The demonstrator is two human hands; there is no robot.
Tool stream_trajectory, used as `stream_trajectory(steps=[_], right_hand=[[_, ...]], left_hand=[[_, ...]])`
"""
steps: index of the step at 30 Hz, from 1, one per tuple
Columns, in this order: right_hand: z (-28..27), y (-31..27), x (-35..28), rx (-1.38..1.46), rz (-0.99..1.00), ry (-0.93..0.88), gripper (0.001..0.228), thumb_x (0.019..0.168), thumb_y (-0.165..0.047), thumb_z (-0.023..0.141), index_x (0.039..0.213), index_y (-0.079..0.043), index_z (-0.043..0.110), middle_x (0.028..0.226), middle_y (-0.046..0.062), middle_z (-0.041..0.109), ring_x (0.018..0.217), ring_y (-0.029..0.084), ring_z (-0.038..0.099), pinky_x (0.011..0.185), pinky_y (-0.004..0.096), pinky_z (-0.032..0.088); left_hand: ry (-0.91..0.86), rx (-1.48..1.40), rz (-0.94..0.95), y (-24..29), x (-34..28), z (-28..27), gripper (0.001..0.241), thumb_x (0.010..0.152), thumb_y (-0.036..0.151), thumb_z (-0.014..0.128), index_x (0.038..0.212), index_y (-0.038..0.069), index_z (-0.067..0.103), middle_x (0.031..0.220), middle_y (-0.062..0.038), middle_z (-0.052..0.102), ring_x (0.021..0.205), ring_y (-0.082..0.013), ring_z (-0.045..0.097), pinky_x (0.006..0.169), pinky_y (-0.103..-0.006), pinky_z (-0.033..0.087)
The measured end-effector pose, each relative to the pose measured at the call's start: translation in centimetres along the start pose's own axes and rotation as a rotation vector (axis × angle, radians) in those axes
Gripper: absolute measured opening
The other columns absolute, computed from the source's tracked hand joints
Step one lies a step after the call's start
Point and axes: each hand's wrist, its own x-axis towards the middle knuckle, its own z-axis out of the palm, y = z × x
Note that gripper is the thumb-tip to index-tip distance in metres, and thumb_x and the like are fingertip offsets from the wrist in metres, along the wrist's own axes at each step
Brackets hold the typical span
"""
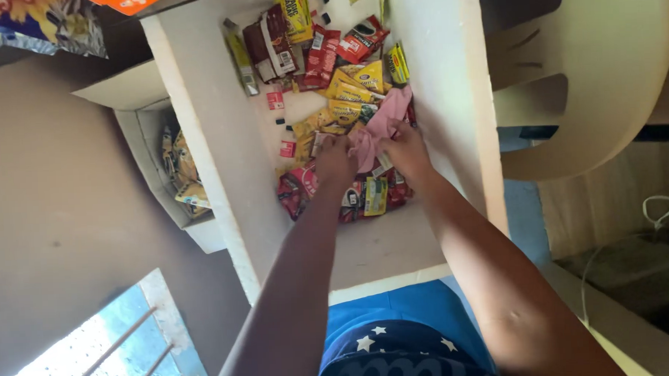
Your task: Sort and restock various food packets and sachets from a bin onto store shelves.
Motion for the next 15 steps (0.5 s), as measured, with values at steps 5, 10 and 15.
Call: stream_trajectory(steps=[5, 10, 15], right_hand=[[-0.8, -3.2, -0.3, 0.229, 0.158, -0.040, 0.069, 0.089, -0.032, 0.071, 0.147, -0.011, 0.041, 0.128, 0.008, 0.060, 0.111, 0.021, 0.065, 0.092, 0.035, 0.058], [-1.3, -3.3, 0.0, 0.919, 0.043, -0.473, 0.059, 0.101, -0.045, 0.063, 0.141, -0.004, 0.052, 0.126, 0.014, 0.067, 0.114, 0.024, 0.068, 0.100, 0.038, 0.057], [0.3, -4.2, -1.3, 0.692, 0.070, -0.378, 0.050, 0.097, -0.039, 0.071, 0.133, -0.007, 0.055, 0.109, 0.009, 0.065, 0.091, 0.021, 0.067, 0.079, 0.040, 0.058]], left_hand=[[-0.079, -0.749, 0.048, 3.0, 2.4, -3.9, 0.022, 0.080, 0.014, 0.078, 0.097, 0.006, 0.065, 0.088, -0.007, 0.067, 0.080, -0.0196, 0.065, 0.071, -0.0351, 0.054], [-0.198, -1.219, 0.029, 5.3, 2.9, -5.1, 0.014, 0.088, 0.003, 0.067, 0.102, 0.002, 0.063, 0.089, -0.004, 0.065, 0.080, -0.0123, 0.060, 0.070, -0.0297, 0.051], [0.028, -1.065, 0.072, 7.1, 0.8, -7.0, 0.019, 0.092, 0.007, 0.065, 0.111, 0.004, 0.065, 0.099, -0.008, 0.069, 0.089, -0.0160, 0.067, 0.080, -0.0296, 0.054]])
